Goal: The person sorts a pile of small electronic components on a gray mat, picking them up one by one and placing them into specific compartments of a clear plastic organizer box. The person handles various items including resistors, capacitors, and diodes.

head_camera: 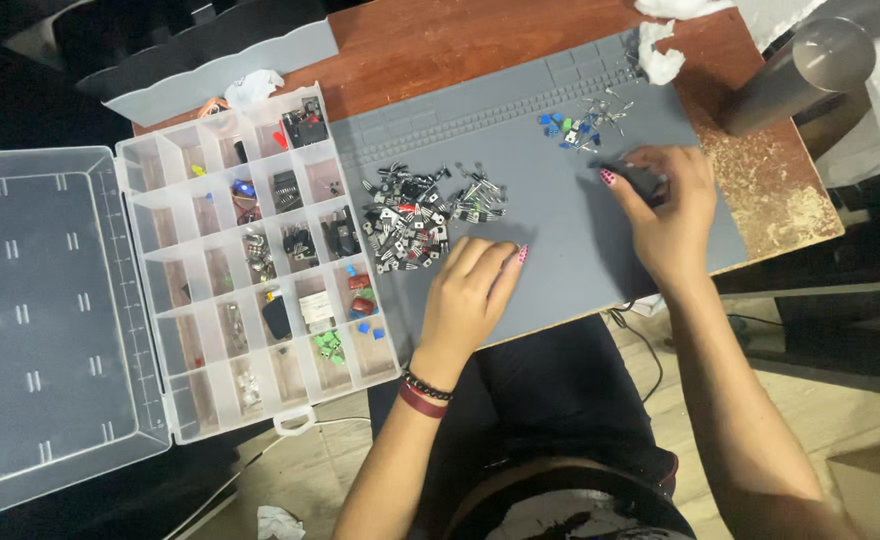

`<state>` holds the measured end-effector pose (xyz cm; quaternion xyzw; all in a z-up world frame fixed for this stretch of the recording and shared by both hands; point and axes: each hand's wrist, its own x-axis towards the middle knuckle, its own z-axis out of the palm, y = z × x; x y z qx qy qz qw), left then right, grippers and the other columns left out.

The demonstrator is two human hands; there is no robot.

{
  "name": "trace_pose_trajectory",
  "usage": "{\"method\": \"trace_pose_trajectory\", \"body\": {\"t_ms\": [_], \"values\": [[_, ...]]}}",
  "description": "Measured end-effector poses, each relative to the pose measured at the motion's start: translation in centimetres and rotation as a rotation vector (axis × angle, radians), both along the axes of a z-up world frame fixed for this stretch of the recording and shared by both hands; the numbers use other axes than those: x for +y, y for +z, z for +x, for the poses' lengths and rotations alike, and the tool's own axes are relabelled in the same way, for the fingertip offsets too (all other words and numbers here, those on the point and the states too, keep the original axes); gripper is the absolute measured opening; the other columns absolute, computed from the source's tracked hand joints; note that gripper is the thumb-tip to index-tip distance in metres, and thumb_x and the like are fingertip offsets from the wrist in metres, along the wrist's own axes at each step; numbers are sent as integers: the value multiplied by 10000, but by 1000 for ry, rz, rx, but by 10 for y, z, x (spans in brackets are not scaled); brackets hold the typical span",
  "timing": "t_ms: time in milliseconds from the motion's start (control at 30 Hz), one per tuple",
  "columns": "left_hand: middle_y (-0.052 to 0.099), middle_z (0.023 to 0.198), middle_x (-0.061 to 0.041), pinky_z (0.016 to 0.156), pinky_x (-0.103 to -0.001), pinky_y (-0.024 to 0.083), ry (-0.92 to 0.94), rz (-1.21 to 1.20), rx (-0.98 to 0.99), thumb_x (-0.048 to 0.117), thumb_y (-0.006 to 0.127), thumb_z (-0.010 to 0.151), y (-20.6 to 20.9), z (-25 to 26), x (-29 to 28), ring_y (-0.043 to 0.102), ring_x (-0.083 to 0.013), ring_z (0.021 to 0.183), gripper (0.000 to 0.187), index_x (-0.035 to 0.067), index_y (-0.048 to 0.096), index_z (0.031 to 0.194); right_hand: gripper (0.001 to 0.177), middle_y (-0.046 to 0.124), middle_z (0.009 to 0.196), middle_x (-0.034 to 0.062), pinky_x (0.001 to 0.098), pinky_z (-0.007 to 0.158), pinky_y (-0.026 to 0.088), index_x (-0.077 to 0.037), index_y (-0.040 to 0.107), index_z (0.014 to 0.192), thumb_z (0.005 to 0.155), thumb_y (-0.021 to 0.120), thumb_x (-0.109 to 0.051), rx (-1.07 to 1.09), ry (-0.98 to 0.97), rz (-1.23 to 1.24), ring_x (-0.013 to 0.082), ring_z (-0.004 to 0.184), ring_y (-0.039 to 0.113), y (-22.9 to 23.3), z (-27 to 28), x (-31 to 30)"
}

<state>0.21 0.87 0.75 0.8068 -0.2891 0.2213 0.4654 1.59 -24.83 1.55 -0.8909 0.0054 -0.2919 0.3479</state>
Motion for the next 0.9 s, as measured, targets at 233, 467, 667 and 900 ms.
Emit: {"method": "trace_pose_trajectory", "body": {"t_ms": [233,467,667,900], "values": [[591,798,-15,677,-332,569,27,44,-43,188,654,1008,-6,1,1,647,-227,763,96,103,700,1003,302,519,1080,124,456,897,435,13,642,1126,975,871,-112,81,32,-190,349,969,503,-11,18,0],[581,765,-32,677,-355,564,18,-33,7,154,652,1007,-6,3,4,638,-264,739,88,84,695,975,195,464,1092,122,453,905,465,-11,558,1122,1071,736,-75,237,0,-340,360,1018,512,-8,15,8],[587,758,-22,678,-333,560,37,-38,0,161,648,1010,-11,3,5,645,-242,738,95,95,701,967,126,465,1083,115,426,875,470,-19,551,1119,1122,650,-97,299,29,-426,325,1000,525,-12,20,4],[592,754,-41,676,-343,564,42,-113,43,131,644,1010,-5,3,5,643,-247,724,87,69,699,985,47,572,972,121,417,851,496,-28,617,1088,1093,662,-39,313,170,-282,321,936,599,-11,10,23]]}}
